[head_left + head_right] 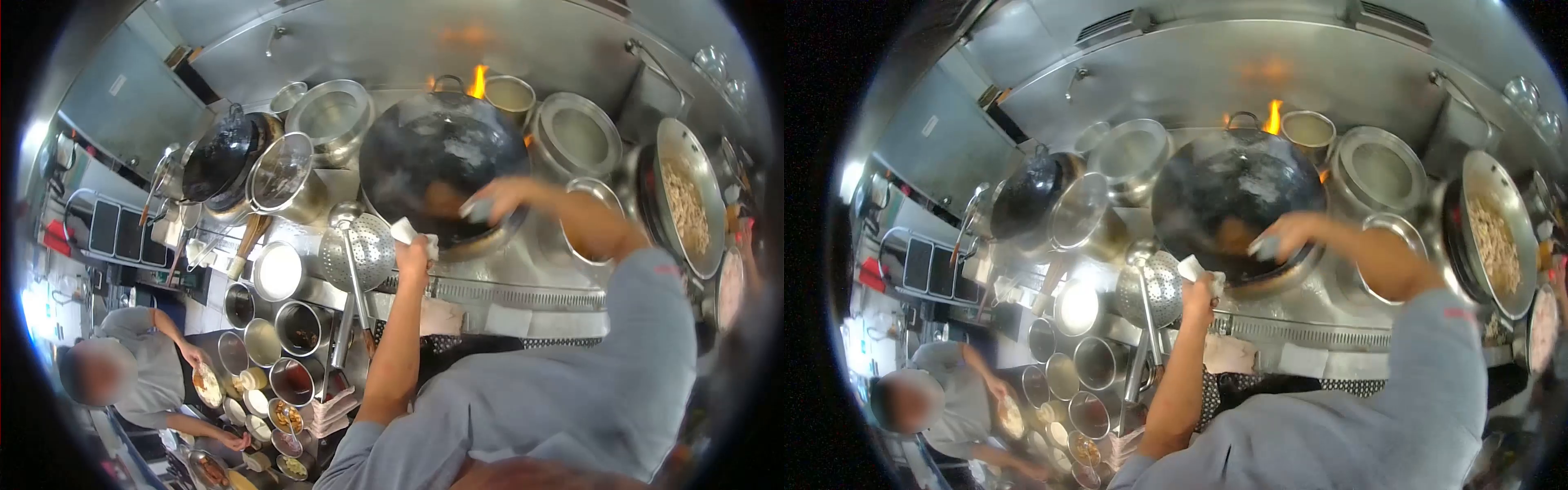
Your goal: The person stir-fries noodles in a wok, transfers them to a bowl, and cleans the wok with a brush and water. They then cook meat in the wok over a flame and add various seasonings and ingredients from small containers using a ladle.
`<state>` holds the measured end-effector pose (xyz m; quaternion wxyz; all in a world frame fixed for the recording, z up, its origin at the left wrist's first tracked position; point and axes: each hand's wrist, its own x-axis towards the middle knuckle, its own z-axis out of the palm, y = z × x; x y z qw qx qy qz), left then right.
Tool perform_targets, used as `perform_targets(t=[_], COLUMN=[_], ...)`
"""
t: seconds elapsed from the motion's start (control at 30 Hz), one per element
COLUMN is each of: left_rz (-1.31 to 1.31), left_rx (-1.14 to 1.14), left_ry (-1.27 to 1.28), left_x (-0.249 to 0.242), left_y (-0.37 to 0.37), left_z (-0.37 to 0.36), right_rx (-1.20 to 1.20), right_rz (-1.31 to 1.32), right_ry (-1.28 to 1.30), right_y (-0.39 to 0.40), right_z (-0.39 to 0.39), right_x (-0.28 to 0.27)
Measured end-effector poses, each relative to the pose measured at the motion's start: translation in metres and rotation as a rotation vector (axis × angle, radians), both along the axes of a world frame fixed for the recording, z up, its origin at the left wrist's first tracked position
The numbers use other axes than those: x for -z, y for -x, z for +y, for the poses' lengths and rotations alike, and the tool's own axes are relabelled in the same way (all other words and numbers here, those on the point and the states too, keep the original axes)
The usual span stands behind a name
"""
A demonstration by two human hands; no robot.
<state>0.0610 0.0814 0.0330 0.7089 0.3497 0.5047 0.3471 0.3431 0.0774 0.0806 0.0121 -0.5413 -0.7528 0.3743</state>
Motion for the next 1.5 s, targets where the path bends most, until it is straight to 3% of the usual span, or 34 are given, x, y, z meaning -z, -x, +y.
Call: perform_targets(t=[0.03, 0.07, 0.1, 0.13, 0.23, 0.27, 0.3, 0.33, 0.37, 0.4, 0.47, 0.5, 0.53, 0.57, 0.6, 0.63, 0.67, 0.7, 0.73, 0.77, 0.8, 0.83, 0.87, 0.9, 0.93, 0.97, 1.07, 1.13, 1.23, 1.27, 1.4, 1.5], left_rz=[0.015, 0.020, 0.018, 0.037, 0.100, 0.133, 0.057, 0.109, 0.024, -0.056, -0.160, -0.188, -0.320, -0.426, -0.530, -0.637, -0.731, -0.863, -0.910, -1.003, -1.054, -1.086, -1.137, -1.146, -1.149, -1.152, -1.083, -1.004, -0.936, -0.896, -0.335, -0.159], left_rx=[0.003, -0.006, -0.012, -0.039, -0.088, -0.085, -0.074, -0.043, 0.004, 0.053, 0.036, 0.014, 0.100, 0.095, 0.064, 0.042, -0.023, 0.016, -0.073, -0.057, -0.025, -0.006, 0.031, -0.023, -0.062, -0.088, -0.229, -0.566, -0.701, -0.766, -1.495, -1.908], left_ry=[-0.028, -0.061, -0.058, -0.074, -0.108, -0.135, -0.179, -0.025, 0.016, 0.068, 0.130, 0.181, 0.075, 0.068, 0.057, 0.073, 0.058, 0.005, 0.027, 0.008, -0.108, -0.186, -0.273, -0.308, -0.348, -0.384, -0.421, -0.302, -0.316, -0.257, -0.143, -0.054], left_x=[-0.002, -0.004, -0.003, -0.002, 0.017, 0.022, 0.021, 0.007, -0.007, -0.014, -0.011, -0.004, 0.023, 0.009, -0.005, 0.001, 0.007, 0.012, 0.015, 0.017, 0.010, 0.006, 0.007, -0.001, -0.004, -0.003, 0.010, 0.022, 0.030, 0.041, 0.041, 0.057], left_y=[0.001, -0.002, -0.004, -0.006, -0.007, -0.007, -0.005, -0.001, 0.007, 0.021, 0.058, 0.080, 0.108, 0.126, 0.139, 0.149, 0.163, 0.173, 0.181, 0.189, 0.195, 0.205, 0.215, 0.221, 0.232, 0.241, 0.267, 0.279, 0.305, 0.315, 0.347, 0.395], left_z=[-0.001, -0.002, -0.004, -0.003, -0.001, 0.001, -0.001, -0.003, -0.004, -0.010, -0.032, -0.046, -0.059, -0.079, -0.099, -0.116, -0.138, -0.152, -0.173, -0.189, -0.201, -0.213, -0.222, -0.236, -0.248, -0.261, -0.308, -0.351, -0.426, -0.455, -0.571, -0.665], right_rx=[-0.110, 0.221, 0.606, 0.589, 1.003, 0.814, 0.446, 0.344, 0.306, 0.253, 0.104, 0.202, 0.547, 0.839, 1.192, 1.100, 0.844, 0.452, 0.090, -0.137, -0.010, 0.130, 0.036, -0.366, 0.063, -0.167, -0.205, -0.206, -0.190, -0.179, -0.107, -0.053], right_rz=[-0.381, -0.827, -0.726, -0.729, -0.414, -0.314, -0.189, -0.082, 0.028, 0.215, -0.254, -0.554, -0.750, -0.749, -0.259, -0.545, -0.561, -0.406, -0.296, -0.007, 0.157, 0.242, 0.239, 0.108, -0.306, -0.948, -0.878, -0.804, -0.679, -0.638, -0.478, -0.299], right_ry=[-0.019, 0.123, -0.158, -0.167, -0.312, -0.223, -0.025, -0.161, -0.082, -0.030, 0.048, -0.079, -0.180, -0.348, -0.460, -0.517, -0.537, -0.499, -0.210, -0.217, 0.209, 0.422, 0.386, -0.038, -0.069, -0.247, -0.329, -0.352, -0.372, -0.372, -0.369, -0.356], right_y=[-0.039, -0.061, -0.065, -0.065, -0.045, -0.015, 0.055, 0.081, 0.107, 0.082, 0.011, -0.051, -0.092, -0.085, -0.056, -0.068, -0.090, -0.103, -0.029, -0.005, 0.046, 0.091, 0.030, -0.018, -0.052, -0.134, -0.151, -0.117, 0.129, 0.114, 0.073, 0.081], right_z=[0.014, 0.028, 0.029, 0.043, 0.095, 0.095, 0.054, 0.046, 0.025, 0.027, 0.035, 0.048, 0.056, 0.055, 0.046, 0.065, 0.081, 0.121, 0.093, 0.079, 0.052, 0.017, 0.044, 0.035, 0.049, 0.087, 0.182, 0.191, -0.087, -0.133, -0.178, -0.177], right_x=[-0.027, -0.062, -0.098, -0.096, -0.026, 0.029, -0.020, 0.025, -0.002, 0.031, -0.013, -0.003, -0.006, -0.046, -0.073, -0.058, -0.007, 0.058, 0.035, 0.053, 0.007, -0.052, -0.013, -0.006, 0.001, 0.034, 0.051, 0.056, 0.036, 0.046, 0.082, 0.127])
